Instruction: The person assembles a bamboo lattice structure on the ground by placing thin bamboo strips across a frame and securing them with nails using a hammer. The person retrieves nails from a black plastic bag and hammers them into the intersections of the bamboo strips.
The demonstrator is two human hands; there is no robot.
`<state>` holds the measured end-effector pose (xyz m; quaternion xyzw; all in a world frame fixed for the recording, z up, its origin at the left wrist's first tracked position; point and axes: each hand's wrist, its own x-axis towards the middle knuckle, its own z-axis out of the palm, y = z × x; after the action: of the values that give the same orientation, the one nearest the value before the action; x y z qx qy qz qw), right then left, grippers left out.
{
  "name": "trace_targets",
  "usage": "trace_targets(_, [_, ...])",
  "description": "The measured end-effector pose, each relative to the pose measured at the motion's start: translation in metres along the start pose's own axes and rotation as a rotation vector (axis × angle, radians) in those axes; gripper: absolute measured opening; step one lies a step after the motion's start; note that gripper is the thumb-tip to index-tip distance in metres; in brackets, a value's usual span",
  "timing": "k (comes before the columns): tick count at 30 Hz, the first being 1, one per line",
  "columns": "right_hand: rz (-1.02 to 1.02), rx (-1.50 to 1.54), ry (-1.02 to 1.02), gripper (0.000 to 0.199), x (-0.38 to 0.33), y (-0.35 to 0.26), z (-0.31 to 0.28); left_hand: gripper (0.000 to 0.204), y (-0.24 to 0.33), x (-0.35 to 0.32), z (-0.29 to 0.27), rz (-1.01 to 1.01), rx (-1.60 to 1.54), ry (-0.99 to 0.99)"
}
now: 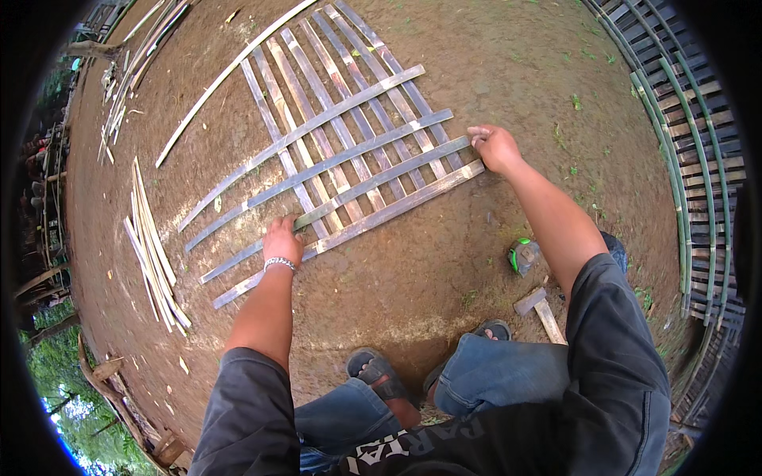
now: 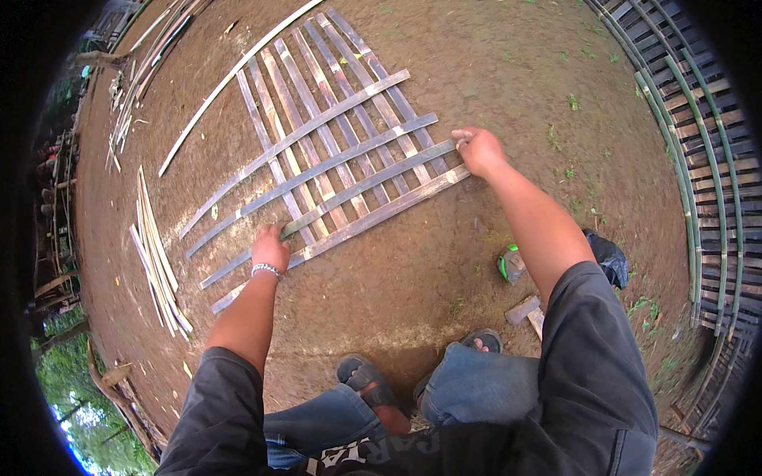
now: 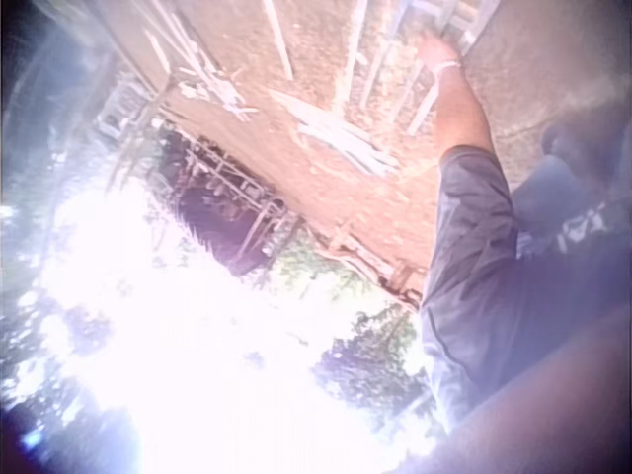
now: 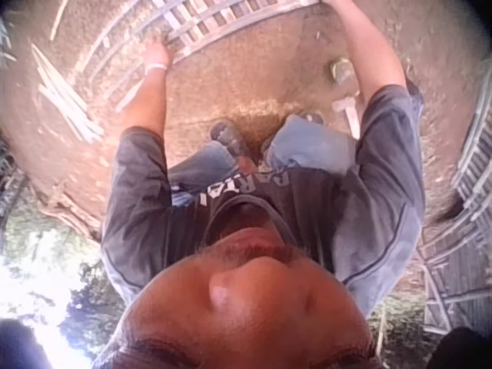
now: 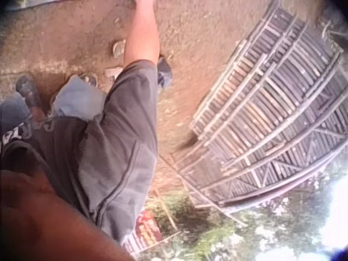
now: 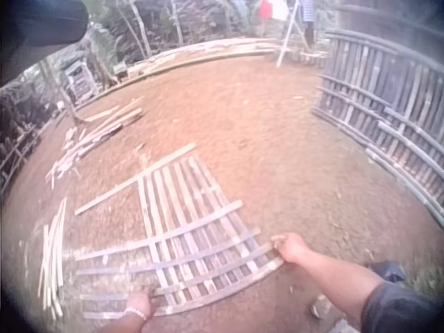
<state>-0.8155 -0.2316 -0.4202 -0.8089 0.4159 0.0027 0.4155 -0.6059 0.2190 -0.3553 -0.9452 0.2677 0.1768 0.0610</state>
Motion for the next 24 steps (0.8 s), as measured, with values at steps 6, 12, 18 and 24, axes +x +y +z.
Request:
trace_targets(6, [-0.027,-0.105,-0.044,0.03,-0.013,-0.017,0.004,0.041,-0.008,0.008,0.006,-0.006,0.032,-0.023])
trace_targets(12, [-0.031,-0.114,-0.044,0.028,-0.026,-0.012,-0.003,0.033,-0.019,-0.007,0.014,0.113,0.085,0.003])
trace_targets(18, [-0.068,-0.135,-0.068,0.028,-0.028,0.0,-0.008,0.032,-0.023,-0.009,0.014,0.194,0.01,0.062])
trace_targets(24, [-0.056,-0.146,-0.081,0.03,-0.031,-0.002,-0.009,0.033,-0.026,-0.002,0.005,0.19,-0.134,-0.043])
